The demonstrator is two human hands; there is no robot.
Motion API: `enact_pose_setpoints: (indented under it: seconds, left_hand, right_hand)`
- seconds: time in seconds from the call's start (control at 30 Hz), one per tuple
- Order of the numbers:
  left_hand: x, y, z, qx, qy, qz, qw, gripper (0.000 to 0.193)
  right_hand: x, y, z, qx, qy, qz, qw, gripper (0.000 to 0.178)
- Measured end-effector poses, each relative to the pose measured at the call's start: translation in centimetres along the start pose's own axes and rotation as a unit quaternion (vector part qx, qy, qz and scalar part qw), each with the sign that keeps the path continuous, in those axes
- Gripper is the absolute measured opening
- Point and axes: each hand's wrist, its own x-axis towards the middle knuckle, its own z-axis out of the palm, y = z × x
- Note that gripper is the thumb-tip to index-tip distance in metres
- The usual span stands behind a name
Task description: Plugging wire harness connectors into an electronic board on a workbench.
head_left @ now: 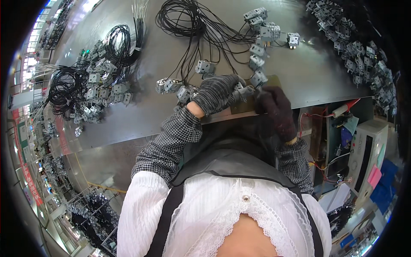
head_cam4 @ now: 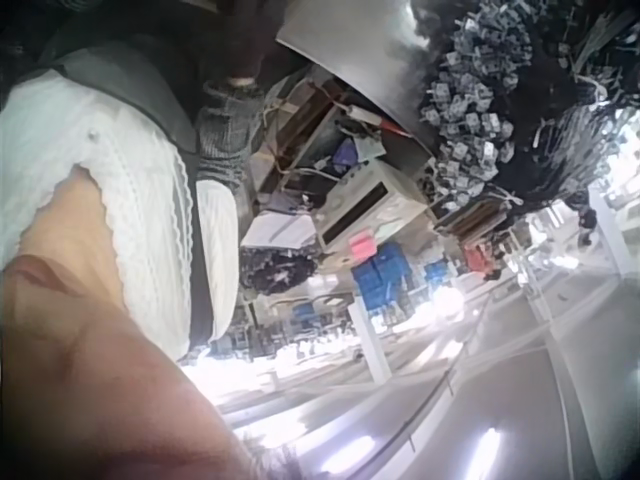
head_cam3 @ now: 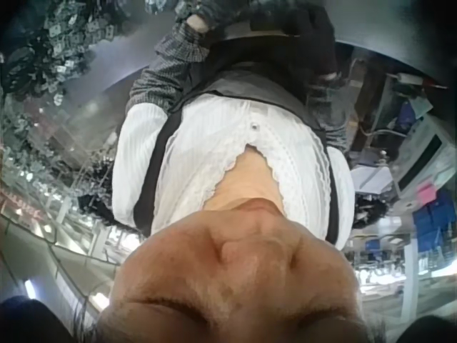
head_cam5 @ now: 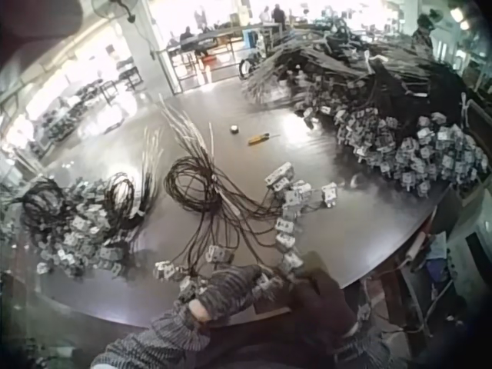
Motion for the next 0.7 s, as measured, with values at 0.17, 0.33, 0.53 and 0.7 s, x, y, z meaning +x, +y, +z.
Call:
enact_pose_setpoints:
  seconds: [0.17,0.33,0.53,0.7]
  left_hand:
    - [0.0,0.8,0.4,-0.025,0.015,-0.02,0.999,0.036]
    - [0.7,1.6,-0.1,0.04,0.008,-0.01,0.999,0.04]
    - [-0.2,2.6,-0.2,0.007,0.032,-0.005,0.999,0.044]
    - [-0.7,2.3,0.9,0.051,0.081,0.034,0.995,0.047]
  right_hand:
    - [-3.1,-2.9,0.5,0.025,-0.028,0.018,0.999,0.023]
    - [-3.2,-3.0,2.8,-0.098,0.034,-0.133,0.986,0.031]
    - [-4.9,-0.4,3.9,0.206,-0.03,-0.032,0.978,0.033]
    - [-5.4,-0.4,4.2,0.065,-0.009,0.008,0.998,0.036]
